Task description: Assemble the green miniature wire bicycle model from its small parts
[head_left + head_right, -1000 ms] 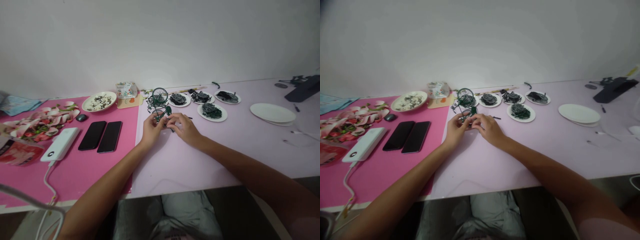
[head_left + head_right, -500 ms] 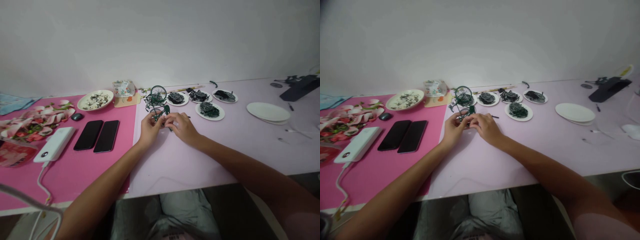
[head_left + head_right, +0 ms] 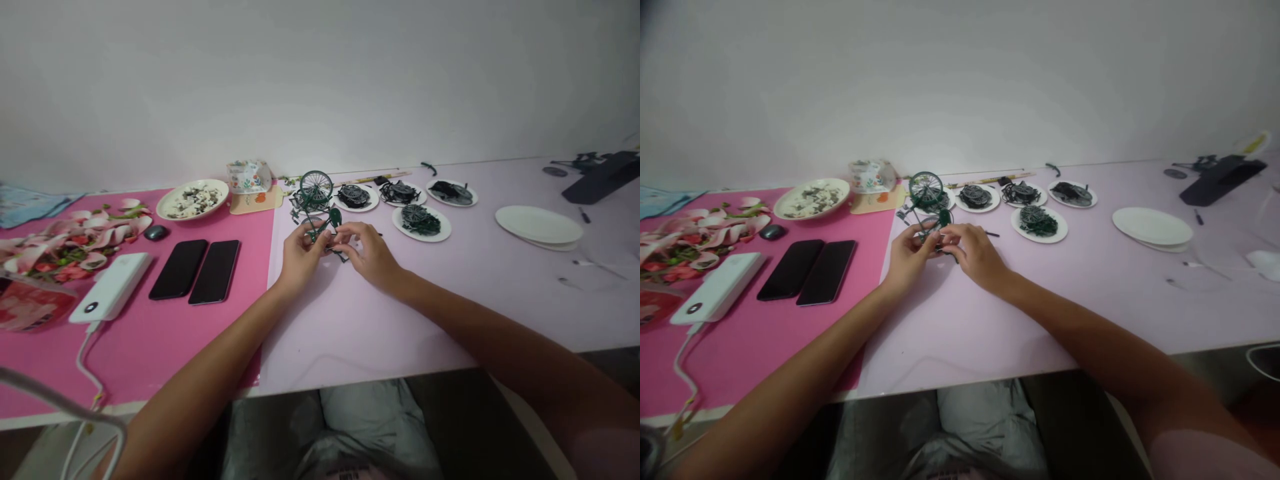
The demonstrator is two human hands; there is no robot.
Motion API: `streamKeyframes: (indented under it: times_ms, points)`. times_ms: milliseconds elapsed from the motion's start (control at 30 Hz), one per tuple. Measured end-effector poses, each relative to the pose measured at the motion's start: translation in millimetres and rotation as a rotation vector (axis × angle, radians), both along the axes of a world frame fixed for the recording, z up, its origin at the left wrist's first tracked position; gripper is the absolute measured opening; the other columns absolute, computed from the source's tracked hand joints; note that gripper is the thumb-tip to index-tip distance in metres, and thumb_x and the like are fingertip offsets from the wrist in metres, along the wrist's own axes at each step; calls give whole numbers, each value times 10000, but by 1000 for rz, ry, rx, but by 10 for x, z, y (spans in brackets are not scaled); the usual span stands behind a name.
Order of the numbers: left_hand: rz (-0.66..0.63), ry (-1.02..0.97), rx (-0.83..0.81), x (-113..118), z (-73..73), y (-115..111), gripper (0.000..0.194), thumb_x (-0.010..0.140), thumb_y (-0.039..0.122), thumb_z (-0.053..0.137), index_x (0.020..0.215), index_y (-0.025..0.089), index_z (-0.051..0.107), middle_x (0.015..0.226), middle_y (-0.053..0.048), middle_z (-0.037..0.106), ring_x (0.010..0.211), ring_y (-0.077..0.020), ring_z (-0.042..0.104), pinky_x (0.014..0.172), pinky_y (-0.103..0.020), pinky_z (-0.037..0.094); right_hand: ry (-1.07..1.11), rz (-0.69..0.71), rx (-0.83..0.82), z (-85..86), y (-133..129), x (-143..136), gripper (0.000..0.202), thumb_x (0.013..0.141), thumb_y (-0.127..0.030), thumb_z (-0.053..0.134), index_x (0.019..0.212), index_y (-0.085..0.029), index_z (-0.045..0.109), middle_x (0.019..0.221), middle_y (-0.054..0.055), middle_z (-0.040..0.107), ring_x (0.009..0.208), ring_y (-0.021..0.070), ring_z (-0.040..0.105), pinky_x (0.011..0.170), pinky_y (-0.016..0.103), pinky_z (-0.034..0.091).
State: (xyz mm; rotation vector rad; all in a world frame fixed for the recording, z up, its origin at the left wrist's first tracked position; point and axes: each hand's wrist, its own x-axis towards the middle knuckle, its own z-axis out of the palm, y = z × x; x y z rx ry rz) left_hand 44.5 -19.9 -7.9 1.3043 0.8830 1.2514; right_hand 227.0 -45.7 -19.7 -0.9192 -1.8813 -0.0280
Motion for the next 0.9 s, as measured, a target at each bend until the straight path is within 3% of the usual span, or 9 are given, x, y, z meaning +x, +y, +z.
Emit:
streamKeyframes:
  times_ms: [200, 533, 700, 900]
  points:
    - [-66, -37, -57, -3, 41, -21, 680, 735, 594, 946, 1187, 160, 682, 868, -70, 808, 847, -230, 804, 795, -358, 673, 96, 47, 60, -46, 34, 2, 365, 1020, -180, 684, 1315, -326, 526, 1019, 17, 739, 919, 218, 750, 843, 421, 601]
    - [-182, -104, -146, -54, 19, 35, 735, 675, 595, 981, 1177, 162, 664, 873, -61, 815, 846, -223, 807, 872, -411, 677, 196, 37, 45, -9, 13, -12, 371, 974, -192, 737, 1259, -317, 536, 1029, 8, 717, 909, 205, 724, 794, 395, 600]
    - [-196, -126, -157, -72, -7, 60, 743, 664, 592, 991, 1183, 176, 660, 903, -70, 821, 856, -232, 816, 861, -407, 675, 228, -3, -44, 2, 13, -10, 387, 954, -256, 760, 1240, -316, 506, 1019, 13, 700, 928, 222, 726, 813, 429, 607]
    - [-195, -145, -196, -82, 12, 64, 808, 580, 482, 1055, 1210, 188, 643, 941, -67, 826, 860, -241, 822, 882, -418, 665, 333, 77, -131, -23, 33, -26, 369, 988, -307, 725, 1258, -320, 473, 1052, 26, 691, 994, 224, 746, 855, 436, 648]
